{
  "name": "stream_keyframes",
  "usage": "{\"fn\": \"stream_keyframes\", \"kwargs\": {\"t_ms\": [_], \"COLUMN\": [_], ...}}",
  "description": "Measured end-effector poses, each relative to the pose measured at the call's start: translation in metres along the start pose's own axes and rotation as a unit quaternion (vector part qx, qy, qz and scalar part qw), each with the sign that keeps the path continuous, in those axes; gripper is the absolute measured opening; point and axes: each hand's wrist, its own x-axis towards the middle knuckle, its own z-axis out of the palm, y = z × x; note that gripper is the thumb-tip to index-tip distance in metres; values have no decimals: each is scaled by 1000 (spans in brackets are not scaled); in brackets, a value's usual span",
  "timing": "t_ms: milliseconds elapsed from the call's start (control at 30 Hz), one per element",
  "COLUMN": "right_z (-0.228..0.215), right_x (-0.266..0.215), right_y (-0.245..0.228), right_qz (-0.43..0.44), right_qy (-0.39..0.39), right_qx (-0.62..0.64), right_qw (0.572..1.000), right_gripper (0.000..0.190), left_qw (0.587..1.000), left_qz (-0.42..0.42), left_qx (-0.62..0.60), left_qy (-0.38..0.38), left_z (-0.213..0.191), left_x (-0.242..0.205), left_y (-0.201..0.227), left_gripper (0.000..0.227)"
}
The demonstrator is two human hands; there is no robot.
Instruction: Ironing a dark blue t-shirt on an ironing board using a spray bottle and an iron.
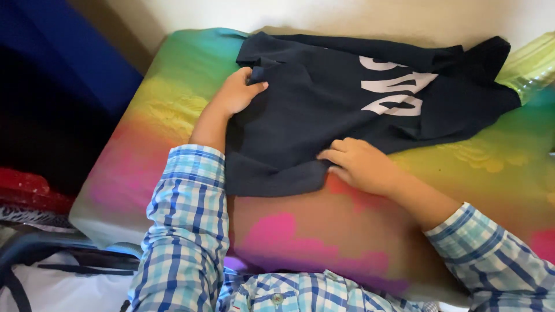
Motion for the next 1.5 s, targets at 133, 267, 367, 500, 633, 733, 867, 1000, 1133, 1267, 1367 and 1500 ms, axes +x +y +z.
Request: {"fn": "stream_keyframes", "kwargs": {"t_ms": [133,267,367,500,633,733,867,1000,1133,1267,1367,1500], "right_z": [-16,-38,-45,-40,-32,-39,-44,-56,-39,-28,-38,-35], "right_x": [-20,-53,-67,-67,-75,-92,-98,-70,-62,-72,-81,-80], "right_y": [36,69,59,34,39,51,46,2,-21,-12,2,45], "right_qz": [3,106,158,24,-38,51,83,36,-62,-35,16,26], "right_qy": [21,29,60,164,109,107,-58,-26,23,-73,-44,168], "right_qx": [-87,-191,-199,-204,-140,90,225,19,1,127,228,-68], "right_qw": [996,975,965,965,983,989,969,999,998,989,973,983], "right_gripper": [25,22,30,45,37,32,26,58,63,35,29,39], "left_qw": [996,997,998,978,976,979,958,962,966,960,953,927], "left_qz": [26,15,-1,43,10,17,-164,-196,-196,-187,-125,77], "left_qx": [-66,-39,-58,-123,-169,-136,57,-26,-19,97,224,363], "left_qy": [46,61,-20,-165,-137,-150,-229,-189,-170,-184,-163,57], "left_z": [15,27,28,19,18,1,-11,-13,-18,-29,-33,-25], "left_x": [17,6,-12,-22,-12,-16,-34,-31,-29,-22,-11,-25], "left_y": [-30,-17,11,24,5,25,60,53,44,30,-6,23], "left_gripper": [32,50,84,112,100,89,76,60,50,51,67,79]}}
